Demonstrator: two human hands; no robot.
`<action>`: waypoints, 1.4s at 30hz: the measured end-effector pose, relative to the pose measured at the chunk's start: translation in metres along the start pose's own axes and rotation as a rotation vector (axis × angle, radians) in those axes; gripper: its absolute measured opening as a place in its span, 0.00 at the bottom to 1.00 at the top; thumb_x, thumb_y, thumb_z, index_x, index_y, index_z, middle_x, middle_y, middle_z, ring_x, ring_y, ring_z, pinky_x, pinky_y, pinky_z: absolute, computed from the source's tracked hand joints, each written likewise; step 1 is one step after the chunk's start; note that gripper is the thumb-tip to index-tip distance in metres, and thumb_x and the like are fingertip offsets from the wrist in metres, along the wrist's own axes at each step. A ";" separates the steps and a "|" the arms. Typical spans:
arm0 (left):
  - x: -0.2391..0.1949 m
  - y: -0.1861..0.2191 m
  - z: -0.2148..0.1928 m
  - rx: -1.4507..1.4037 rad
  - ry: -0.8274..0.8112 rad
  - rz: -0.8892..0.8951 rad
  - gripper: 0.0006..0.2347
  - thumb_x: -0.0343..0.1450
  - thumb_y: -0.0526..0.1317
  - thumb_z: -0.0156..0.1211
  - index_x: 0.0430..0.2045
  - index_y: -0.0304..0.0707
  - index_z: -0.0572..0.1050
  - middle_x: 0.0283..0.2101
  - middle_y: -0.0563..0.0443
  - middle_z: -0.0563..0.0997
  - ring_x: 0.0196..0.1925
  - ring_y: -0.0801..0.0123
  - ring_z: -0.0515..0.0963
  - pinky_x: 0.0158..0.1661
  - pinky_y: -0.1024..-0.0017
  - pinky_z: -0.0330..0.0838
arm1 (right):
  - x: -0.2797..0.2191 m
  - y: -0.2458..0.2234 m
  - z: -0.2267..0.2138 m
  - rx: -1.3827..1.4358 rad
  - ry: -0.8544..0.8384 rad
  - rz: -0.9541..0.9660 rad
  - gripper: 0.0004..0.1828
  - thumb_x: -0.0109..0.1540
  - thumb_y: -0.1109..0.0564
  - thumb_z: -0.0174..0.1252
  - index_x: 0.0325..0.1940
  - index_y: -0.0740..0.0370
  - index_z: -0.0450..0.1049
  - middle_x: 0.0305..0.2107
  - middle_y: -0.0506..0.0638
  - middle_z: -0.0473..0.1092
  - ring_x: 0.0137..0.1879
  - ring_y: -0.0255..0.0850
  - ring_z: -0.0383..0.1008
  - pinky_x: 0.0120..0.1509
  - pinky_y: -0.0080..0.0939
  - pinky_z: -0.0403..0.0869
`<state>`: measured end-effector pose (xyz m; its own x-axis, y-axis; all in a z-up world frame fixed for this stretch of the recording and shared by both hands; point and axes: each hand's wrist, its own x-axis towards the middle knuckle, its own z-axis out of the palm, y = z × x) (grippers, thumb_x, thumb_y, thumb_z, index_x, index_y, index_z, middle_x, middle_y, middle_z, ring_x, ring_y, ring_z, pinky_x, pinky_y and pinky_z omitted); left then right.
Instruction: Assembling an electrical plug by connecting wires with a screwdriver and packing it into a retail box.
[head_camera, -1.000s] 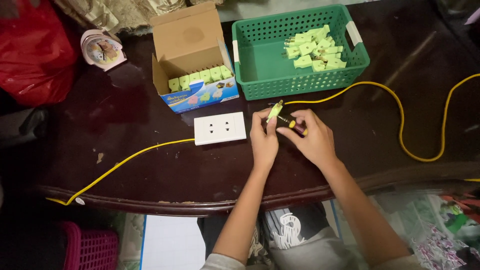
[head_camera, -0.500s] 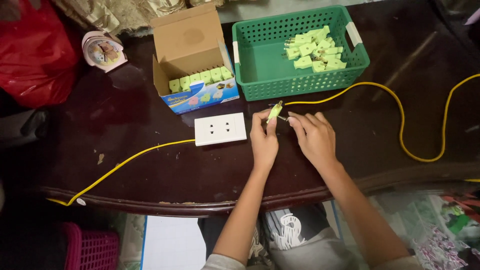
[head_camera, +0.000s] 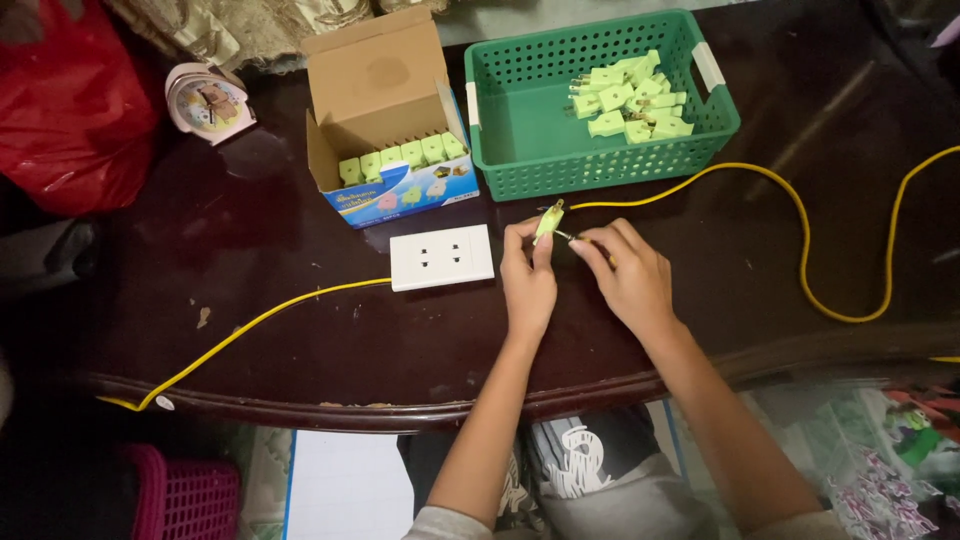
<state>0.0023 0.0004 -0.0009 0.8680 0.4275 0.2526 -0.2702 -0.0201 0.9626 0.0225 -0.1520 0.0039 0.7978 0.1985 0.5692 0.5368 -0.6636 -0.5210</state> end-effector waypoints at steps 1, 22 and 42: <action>0.000 0.000 0.000 0.000 0.001 0.001 0.05 0.85 0.30 0.57 0.53 0.30 0.77 0.57 0.38 0.85 0.60 0.56 0.83 0.62 0.51 0.78 | 0.001 0.001 0.000 0.001 0.000 -0.001 0.10 0.75 0.46 0.70 0.50 0.52 0.83 0.36 0.46 0.76 0.40 0.50 0.83 0.42 0.51 0.82; 0.001 -0.004 -0.002 0.033 0.019 -0.006 0.04 0.84 0.29 0.58 0.50 0.32 0.78 0.56 0.41 0.86 0.60 0.59 0.84 0.63 0.54 0.79 | -0.004 0.015 0.011 0.116 -0.066 0.038 0.13 0.72 0.48 0.72 0.50 0.58 0.83 0.38 0.57 0.82 0.46 0.58 0.86 0.46 0.55 0.83; 0.002 -0.017 -0.002 0.031 0.009 0.032 0.10 0.85 0.28 0.53 0.60 0.29 0.74 0.60 0.33 0.84 0.62 0.50 0.84 0.62 0.51 0.81 | 0.000 0.022 0.010 0.075 -0.027 -0.086 0.13 0.75 0.49 0.68 0.38 0.54 0.82 0.19 0.46 0.71 0.40 0.45 0.75 0.60 0.48 0.69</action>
<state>0.0079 0.0034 -0.0169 0.8553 0.4342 0.2828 -0.2846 -0.0624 0.9566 0.0376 -0.1594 -0.0137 0.7543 0.2727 0.5972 0.6222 -0.5873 -0.5177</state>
